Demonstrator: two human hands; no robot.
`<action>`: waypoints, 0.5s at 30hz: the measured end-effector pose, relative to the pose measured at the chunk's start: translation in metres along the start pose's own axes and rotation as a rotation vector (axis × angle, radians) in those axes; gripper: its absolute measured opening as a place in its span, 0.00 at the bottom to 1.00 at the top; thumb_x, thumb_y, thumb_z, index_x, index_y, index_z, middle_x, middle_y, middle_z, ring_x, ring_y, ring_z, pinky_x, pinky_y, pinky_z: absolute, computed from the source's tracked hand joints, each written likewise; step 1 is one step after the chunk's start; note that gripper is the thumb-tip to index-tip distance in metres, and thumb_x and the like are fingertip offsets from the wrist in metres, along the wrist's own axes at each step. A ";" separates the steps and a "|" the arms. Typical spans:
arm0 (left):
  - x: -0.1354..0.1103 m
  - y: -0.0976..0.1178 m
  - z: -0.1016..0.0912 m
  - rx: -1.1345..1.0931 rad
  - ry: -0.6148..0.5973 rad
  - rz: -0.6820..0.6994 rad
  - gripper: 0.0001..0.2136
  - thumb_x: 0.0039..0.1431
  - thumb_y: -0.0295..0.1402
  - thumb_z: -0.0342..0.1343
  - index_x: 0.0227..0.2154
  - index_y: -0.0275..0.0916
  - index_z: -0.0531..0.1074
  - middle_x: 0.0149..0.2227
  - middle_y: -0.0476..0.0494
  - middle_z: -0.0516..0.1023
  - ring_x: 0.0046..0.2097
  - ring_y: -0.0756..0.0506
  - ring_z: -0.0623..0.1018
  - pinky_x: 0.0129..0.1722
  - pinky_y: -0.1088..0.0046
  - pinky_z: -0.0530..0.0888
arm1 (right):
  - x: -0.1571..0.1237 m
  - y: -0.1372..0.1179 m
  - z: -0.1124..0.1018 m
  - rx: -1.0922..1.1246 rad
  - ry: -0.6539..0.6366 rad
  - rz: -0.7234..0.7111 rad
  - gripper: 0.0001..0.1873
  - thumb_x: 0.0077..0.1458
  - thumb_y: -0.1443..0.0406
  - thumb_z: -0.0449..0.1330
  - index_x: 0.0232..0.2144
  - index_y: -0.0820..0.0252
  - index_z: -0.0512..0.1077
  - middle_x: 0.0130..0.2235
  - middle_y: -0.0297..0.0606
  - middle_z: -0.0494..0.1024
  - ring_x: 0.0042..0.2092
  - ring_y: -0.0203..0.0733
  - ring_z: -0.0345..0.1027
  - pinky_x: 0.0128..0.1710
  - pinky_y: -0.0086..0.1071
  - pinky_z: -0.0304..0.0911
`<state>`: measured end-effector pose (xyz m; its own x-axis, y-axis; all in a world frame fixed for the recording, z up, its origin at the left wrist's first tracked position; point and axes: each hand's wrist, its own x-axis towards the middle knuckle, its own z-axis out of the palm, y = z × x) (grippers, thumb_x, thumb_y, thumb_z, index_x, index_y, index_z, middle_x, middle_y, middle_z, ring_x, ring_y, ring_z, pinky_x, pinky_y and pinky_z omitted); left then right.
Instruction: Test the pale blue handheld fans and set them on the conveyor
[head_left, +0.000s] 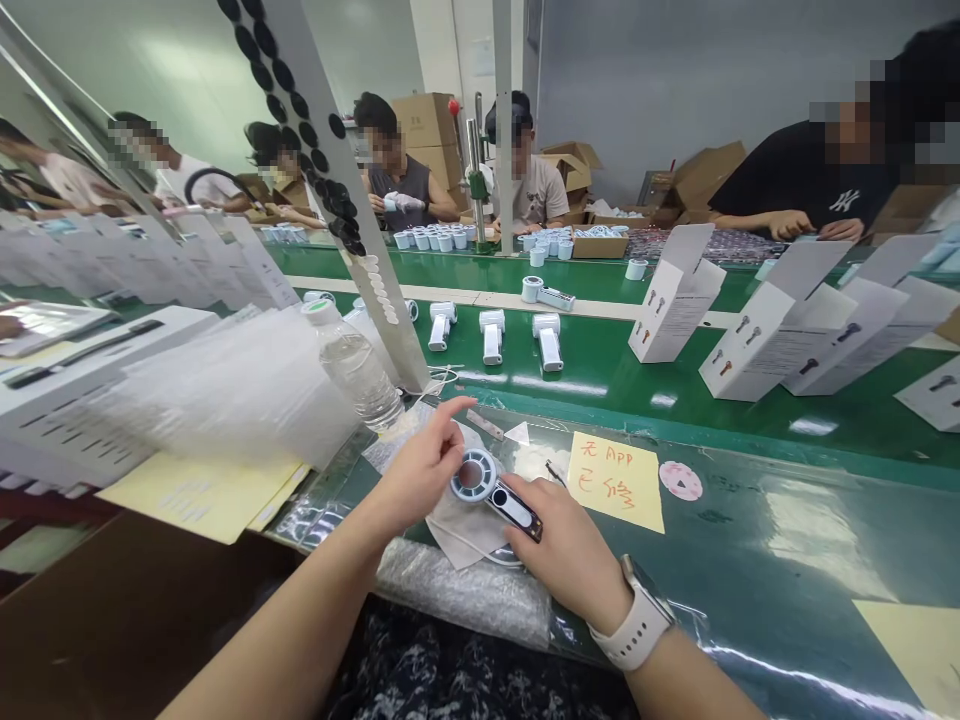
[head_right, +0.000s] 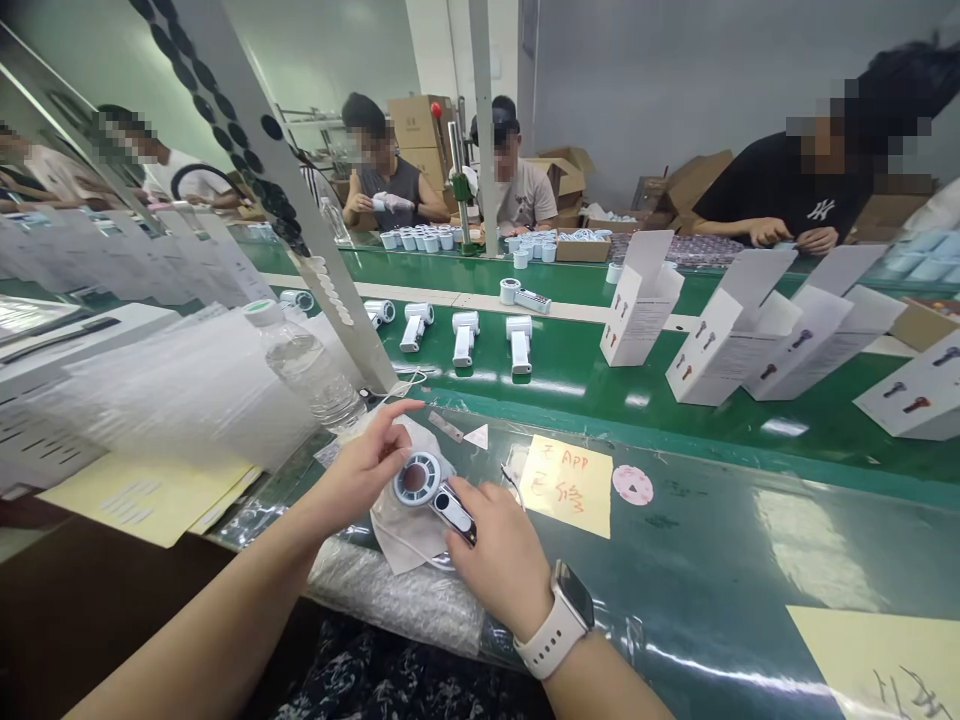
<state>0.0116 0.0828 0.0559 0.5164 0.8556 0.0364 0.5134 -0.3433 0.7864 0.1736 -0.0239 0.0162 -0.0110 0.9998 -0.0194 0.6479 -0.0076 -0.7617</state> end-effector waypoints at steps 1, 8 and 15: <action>-0.005 0.008 0.003 0.184 -0.028 0.092 0.23 0.60 0.27 0.44 0.59 0.45 0.60 0.28 0.52 0.70 0.31 0.47 0.72 0.34 0.71 0.68 | 0.000 0.000 0.002 -0.010 0.007 -0.020 0.29 0.54 0.70 0.58 0.59 0.59 0.68 0.47 0.48 0.78 0.51 0.55 0.69 0.51 0.50 0.65; -0.028 0.041 0.020 0.790 -0.173 0.693 0.27 0.59 0.20 0.44 0.62 0.40 0.58 0.30 0.46 0.74 0.33 0.43 0.71 0.33 0.66 0.70 | 0.002 -0.003 -0.008 0.717 0.074 0.052 0.09 0.57 0.60 0.59 0.35 0.59 0.73 0.34 0.41 0.79 0.35 0.46 0.73 0.35 0.38 0.69; -0.035 0.061 -0.014 0.301 0.090 0.529 0.24 0.65 0.25 0.44 0.61 0.51 0.57 0.34 0.50 0.73 0.33 0.49 0.73 0.34 0.72 0.71 | -0.016 -0.004 -0.046 1.404 -0.595 -0.025 0.45 0.44 0.38 0.63 0.59 0.54 0.62 0.47 0.50 0.81 0.31 0.48 0.80 0.24 0.33 0.69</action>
<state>0.0154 0.0369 0.1110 0.7009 0.5643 0.4363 0.3812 -0.8133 0.4396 0.2067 -0.0388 0.0495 -0.5282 0.8490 0.0141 -0.5776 -0.3471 -0.7388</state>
